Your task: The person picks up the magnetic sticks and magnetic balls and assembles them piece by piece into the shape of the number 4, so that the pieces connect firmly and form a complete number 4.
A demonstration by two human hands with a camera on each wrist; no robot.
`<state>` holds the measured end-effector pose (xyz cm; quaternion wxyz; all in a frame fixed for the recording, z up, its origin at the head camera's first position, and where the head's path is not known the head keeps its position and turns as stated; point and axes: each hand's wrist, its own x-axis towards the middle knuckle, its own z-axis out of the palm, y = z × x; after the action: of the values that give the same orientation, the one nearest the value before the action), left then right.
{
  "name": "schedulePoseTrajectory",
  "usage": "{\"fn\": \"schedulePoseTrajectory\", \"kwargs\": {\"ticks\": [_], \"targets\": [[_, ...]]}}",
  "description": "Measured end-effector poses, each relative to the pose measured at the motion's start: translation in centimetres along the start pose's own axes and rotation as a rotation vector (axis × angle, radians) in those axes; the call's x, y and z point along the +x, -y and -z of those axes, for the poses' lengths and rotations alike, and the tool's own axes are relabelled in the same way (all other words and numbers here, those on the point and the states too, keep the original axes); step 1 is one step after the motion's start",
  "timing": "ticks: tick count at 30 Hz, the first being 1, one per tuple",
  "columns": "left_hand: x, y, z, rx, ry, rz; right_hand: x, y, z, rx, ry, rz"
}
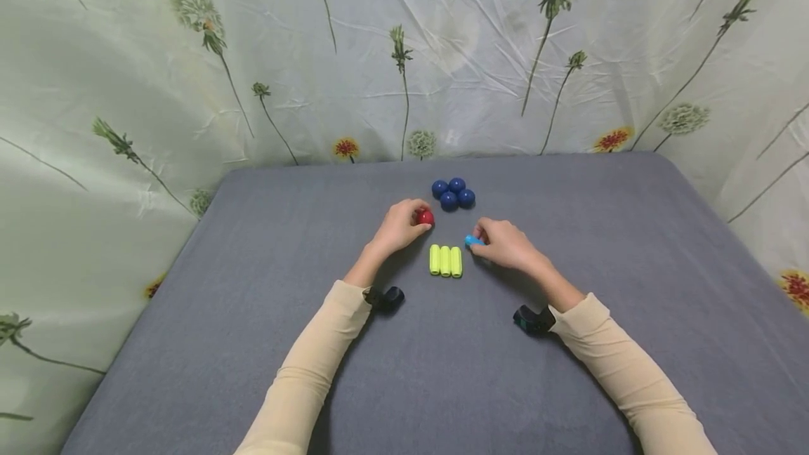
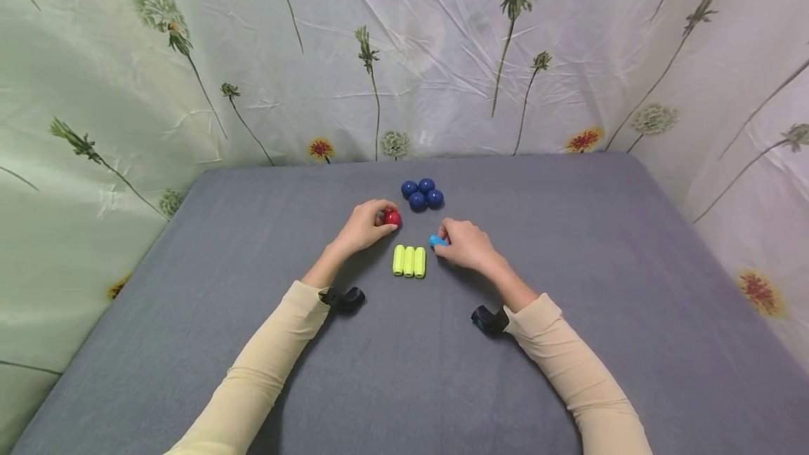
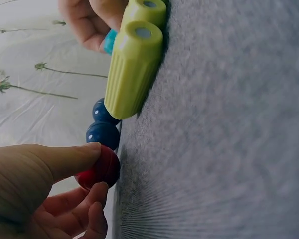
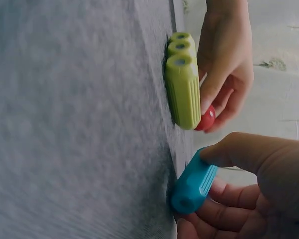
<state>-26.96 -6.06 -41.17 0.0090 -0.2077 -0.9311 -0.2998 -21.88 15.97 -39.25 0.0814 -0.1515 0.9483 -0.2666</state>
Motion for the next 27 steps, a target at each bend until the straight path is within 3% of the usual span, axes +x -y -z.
{"fn": "schedulePoseTrajectory", "kwargs": {"ticks": [11, 17, 27], "targets": [[-0.7, 0.0, -0.1, -0.073, -0.017, -0.01, 1.9, -1.1, 0.0, 0.125, -0.032, 0.118], [-0.8, 0.1, -0.2, -0.09, -0.021, 0.002, 2.8, -1.6, -0.3, 0.304, 0.007, 0.091], [-1.1, 0.3, 0.0, -0.132, -0.044, 0.038, 4.2, -1.7, -0.8, 0.415, 0.033, 0.063]]}}
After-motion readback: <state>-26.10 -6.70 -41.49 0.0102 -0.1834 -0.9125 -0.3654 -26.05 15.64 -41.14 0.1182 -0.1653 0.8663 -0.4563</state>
